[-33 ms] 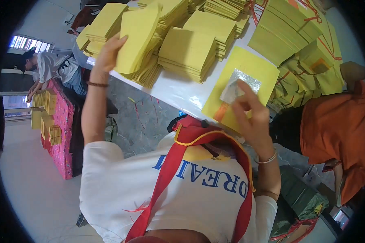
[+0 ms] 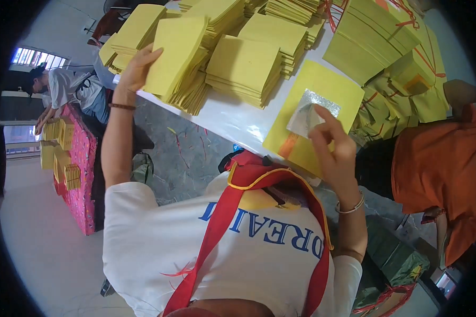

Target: Folding sheets of yellow joss paper with silver foil inserts.

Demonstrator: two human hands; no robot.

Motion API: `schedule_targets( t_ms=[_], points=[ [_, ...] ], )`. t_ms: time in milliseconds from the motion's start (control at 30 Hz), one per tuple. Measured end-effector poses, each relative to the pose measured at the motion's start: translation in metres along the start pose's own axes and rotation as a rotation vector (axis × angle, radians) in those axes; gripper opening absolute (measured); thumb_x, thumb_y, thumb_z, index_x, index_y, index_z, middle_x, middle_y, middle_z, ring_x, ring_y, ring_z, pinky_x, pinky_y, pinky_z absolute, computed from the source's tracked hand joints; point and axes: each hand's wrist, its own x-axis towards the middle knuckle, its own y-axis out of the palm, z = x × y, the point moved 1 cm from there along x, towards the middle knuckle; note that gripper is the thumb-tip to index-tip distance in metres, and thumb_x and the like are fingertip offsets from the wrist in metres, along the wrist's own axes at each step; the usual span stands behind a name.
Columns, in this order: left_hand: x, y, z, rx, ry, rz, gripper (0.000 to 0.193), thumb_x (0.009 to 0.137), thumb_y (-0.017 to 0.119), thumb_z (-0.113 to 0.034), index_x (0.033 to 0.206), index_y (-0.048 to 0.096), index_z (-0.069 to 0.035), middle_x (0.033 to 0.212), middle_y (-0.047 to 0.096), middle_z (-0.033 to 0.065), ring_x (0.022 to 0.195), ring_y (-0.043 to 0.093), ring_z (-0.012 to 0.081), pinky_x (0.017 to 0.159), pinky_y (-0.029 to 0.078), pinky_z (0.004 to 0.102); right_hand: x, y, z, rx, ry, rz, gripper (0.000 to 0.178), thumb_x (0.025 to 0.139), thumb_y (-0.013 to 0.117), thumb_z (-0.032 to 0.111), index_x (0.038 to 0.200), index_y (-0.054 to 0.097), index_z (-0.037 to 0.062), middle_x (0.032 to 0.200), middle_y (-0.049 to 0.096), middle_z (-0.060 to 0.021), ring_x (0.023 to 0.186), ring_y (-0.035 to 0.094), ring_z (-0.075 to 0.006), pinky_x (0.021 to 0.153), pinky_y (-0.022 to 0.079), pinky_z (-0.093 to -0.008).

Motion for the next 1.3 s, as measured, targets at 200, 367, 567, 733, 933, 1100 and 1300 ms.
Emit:
schedule_targets(
  t_ms=[200,367,567,733,933,1100,1300],
  points=[
    [0.029,-0.085,0.020,0.633,-0.206,-0.068,0.027,0.087,0.060,-0.017,0.106,0.058,0.003,0.095,0.063,0.0064,0.083,0.060,0.0108,0.071,0.049,0.0243,-0.006,-0.013,-0.020,0.082,0.227,-0.090,0.033,0.085,0.055,0.004,0.118,0.056,0.0021,0.071,0.058,-0.0034,0.065,0.053,-0.0087,0.063,0.045,-0.0232],
    [0.038,-0.097,0.048,0.918,-0.036,-0.271,0.038,0.083,0.063,-0.021,0.112,0.056,0.002,0.094,0.063,0.0102,0.083,0.059,0.0155,0.073,0.047,0.0278,-0.020,-0.014,-0.036,0.024,0.308,-0.076,0.029,0.086,0.055,0.006,0.115,0.059,0.0015,0.071,0.058,-0.0026,0.065,0.053,-0.0079,0.063,0.044,-0.0226],
    [0.029,-0.086,0.065,1.208,0.201,-0.387,0.040,0.085,0.061,-0.024,0.116,0.055,-0.001,0.102,0.062,0.0166,0.091,0.060,0.0262,0.080,0.047,0.0332,-0.033,-0.019,-0.052,0.069,0.363,-0.144,0.029,0.087,0.055,0.007,0.115,0.059,0.0010,0.072,0.057,-0.0009,0.066,0.051,-0.0057,0.062,0.042,-0.0218],
    [0.014,-0.076,0.050,1.383,0.546,-0.566,0.034,0.084,0.061,-0.016,0.115,0.057,-0.003,0.107,0.060,0.0164,0.095,0.058,0.0309,0.082,0.047,0.0376,-0.027,-0.031,-0.054,0.008,0.434,-0.165,0.028,0.085,0.058,0.007,0.112,0.061,0.0040,0.081,0.060,-0.0037,0.070,0.054,-0.0112,0.067,0.043,-0.0244],
    [-0.006,0.086,0.046,1.024,0.469,-0.274,0.022,0.082,0.058,0.000,0.104,0.060,-0.003,0.098,0.063,0.0119,0.090,0.060,0.0284,0.075,0.048,0.0335,-0.028,-0.016,-0.050,-0.537,-0.034,0.213,0.028,0.084,0.060,0.025,0.111,0.063,0.0155,0.118,0.058,-0.0033,0.119,0.046,-0.0258,0.098,0.029,-0.0430],
    [-0.035,0.202,0.094,1.261,0.866,0.606,0.045,0.074,0.068,-0.029,0.111,0.057,-0.005,0.107,0.057,0.0064,0.100,0.050,0.0232,0.083,0.040,0.0333,-0.035,-0.011,-0.059,-0.596,0.046,0.258,0.030,0.086,0.057,0.032,0.113,0.062,0.0198,0.126,0.054,0.0019,0.127,0.040,-0.0199,0.102,0.021,-0.0527],
    [-0.028,0.210,0.109,1.330,0.939,0.722,0.034,0.079,0.063,-0.026,0.105,0.060,-0.004,0.095,0.058,0.0073,0.087,0.052,0.0233,0.073,0.043,0.0329,-0.039,-0.011,-0.056,-0.573,0.116,0.269,0.033,0.086,0.058,0.037,0.115,0.061,0.0213,0.130,0.051,0.0019,0.132,0.035,-0.0209,0.101,0.021,-0.0584]
  ],
)
